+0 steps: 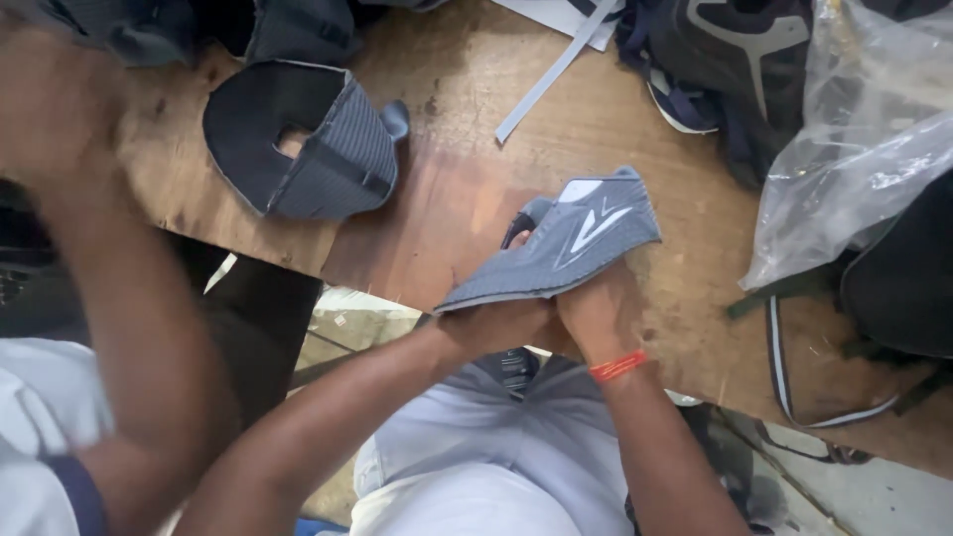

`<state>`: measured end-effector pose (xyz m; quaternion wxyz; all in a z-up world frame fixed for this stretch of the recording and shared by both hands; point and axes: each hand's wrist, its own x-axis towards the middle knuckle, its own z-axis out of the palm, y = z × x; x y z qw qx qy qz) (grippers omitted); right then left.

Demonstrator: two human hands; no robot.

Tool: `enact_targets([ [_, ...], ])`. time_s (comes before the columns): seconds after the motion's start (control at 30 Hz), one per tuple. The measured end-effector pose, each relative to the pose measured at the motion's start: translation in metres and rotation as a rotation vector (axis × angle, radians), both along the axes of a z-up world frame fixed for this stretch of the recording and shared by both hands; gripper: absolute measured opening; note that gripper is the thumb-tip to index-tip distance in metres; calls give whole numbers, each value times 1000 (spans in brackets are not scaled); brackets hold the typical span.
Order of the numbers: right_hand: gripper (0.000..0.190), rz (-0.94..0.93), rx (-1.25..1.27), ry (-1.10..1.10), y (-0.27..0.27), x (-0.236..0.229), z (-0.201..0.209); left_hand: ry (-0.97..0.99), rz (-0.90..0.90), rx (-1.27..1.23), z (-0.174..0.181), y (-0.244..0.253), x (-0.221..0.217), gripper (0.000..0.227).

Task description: Manually assembling and turning shoe upper components at a manufacturing workbench.

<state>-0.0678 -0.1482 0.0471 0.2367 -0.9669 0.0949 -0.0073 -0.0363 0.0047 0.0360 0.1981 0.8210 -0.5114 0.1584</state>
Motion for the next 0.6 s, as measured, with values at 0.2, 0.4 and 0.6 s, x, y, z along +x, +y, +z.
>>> enact_targets([
  [0.2,51,455,-8,-330,-8,9,-9,454,16,-107,-13,3,-6,47],
  [0.4,33,399,-159,-312,-22,-7,-47,260,47,39,-44,4,-9,50],
  [0.6,41,111,-10,-748,7,-9,95,205,25,-82,-50,-6,-9,68],
])
